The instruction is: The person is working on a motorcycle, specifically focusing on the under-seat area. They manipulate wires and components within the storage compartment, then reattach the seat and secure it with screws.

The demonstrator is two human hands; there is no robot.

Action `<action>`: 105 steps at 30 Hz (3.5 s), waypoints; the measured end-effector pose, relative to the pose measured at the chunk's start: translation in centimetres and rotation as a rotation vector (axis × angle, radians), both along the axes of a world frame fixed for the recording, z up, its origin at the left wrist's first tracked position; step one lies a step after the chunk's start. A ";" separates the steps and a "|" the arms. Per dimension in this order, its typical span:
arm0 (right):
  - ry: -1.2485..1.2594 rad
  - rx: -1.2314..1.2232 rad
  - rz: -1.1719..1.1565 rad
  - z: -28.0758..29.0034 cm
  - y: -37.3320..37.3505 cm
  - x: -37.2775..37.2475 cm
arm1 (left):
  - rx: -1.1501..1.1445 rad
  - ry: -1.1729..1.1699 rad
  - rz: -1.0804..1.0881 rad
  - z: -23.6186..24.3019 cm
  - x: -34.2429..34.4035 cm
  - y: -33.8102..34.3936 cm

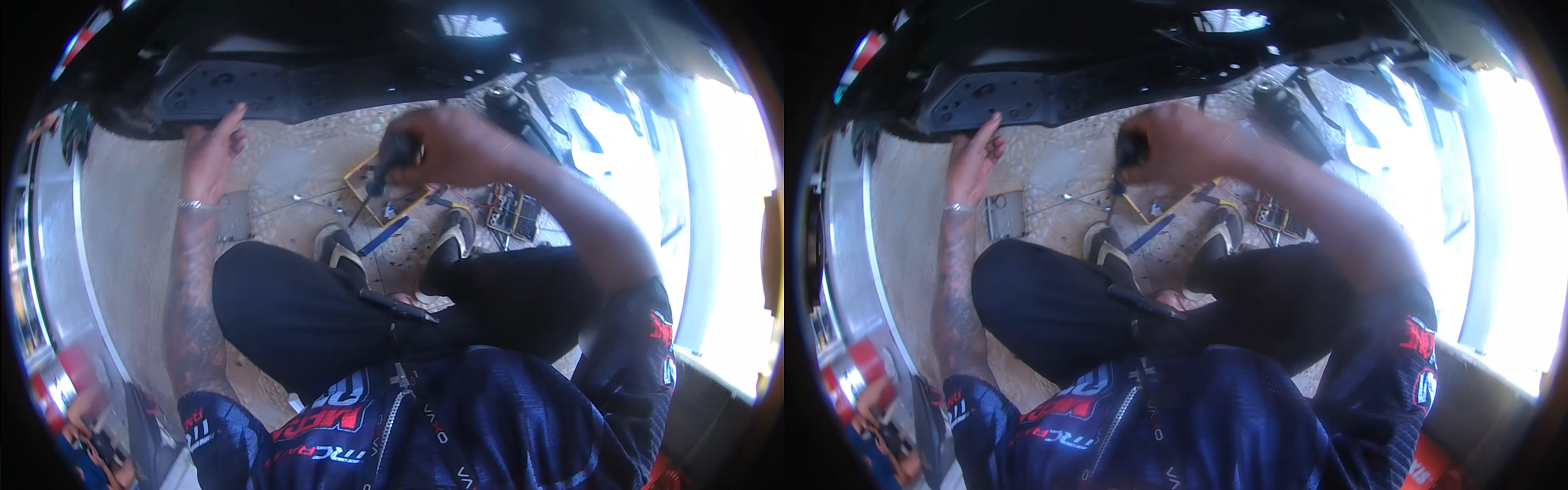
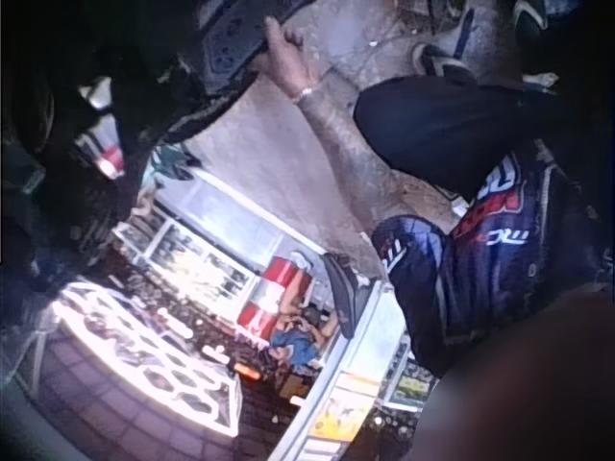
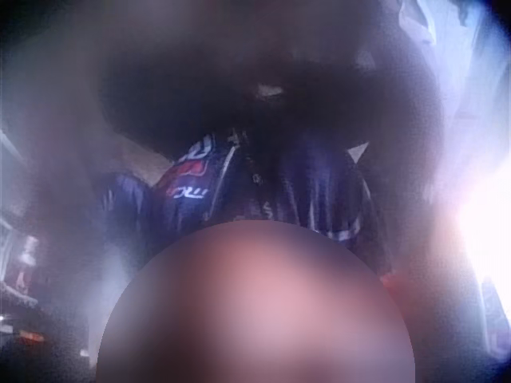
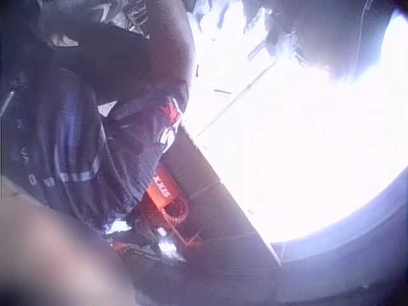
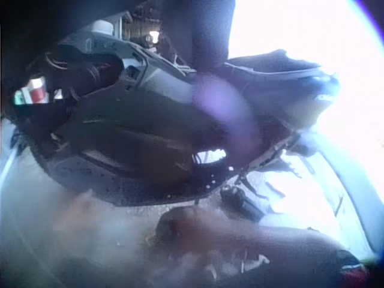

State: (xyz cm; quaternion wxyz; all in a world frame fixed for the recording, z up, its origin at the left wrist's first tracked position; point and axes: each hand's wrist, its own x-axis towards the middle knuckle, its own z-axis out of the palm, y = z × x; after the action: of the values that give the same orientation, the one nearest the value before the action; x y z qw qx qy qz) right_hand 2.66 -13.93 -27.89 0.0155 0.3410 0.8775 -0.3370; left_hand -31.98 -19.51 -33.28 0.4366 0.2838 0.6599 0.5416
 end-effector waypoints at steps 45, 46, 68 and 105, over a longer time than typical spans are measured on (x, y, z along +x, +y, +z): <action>0.806 0.173 -0.322 2.3 5.1 -0.6 | 0.149 0.646 -0.597 3.0 16.2 5.4; 0.838 0.190 -0.355 1.7 5.0 -0.6 | 0.139 0.638 -0.595 2.8 16.5 5.4; 0.584 0.359 -0.322 -7.0 9.6 -2.4 | 0.205 0.632 -0.699 -6.6 14.0 12.5; 0.632 0.334 -0.339 -7.1 9.4 -2.4 | 0.217 0.688 -0.645 -7.2 14.5 12.3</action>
State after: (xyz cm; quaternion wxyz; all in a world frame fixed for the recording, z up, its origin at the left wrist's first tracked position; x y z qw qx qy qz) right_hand 0.23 -4.54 -34.96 -0.3667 0.3584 0.8131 -0.2757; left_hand -17.50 -7.23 -40.47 0.3068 0.6805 0.5840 0.3190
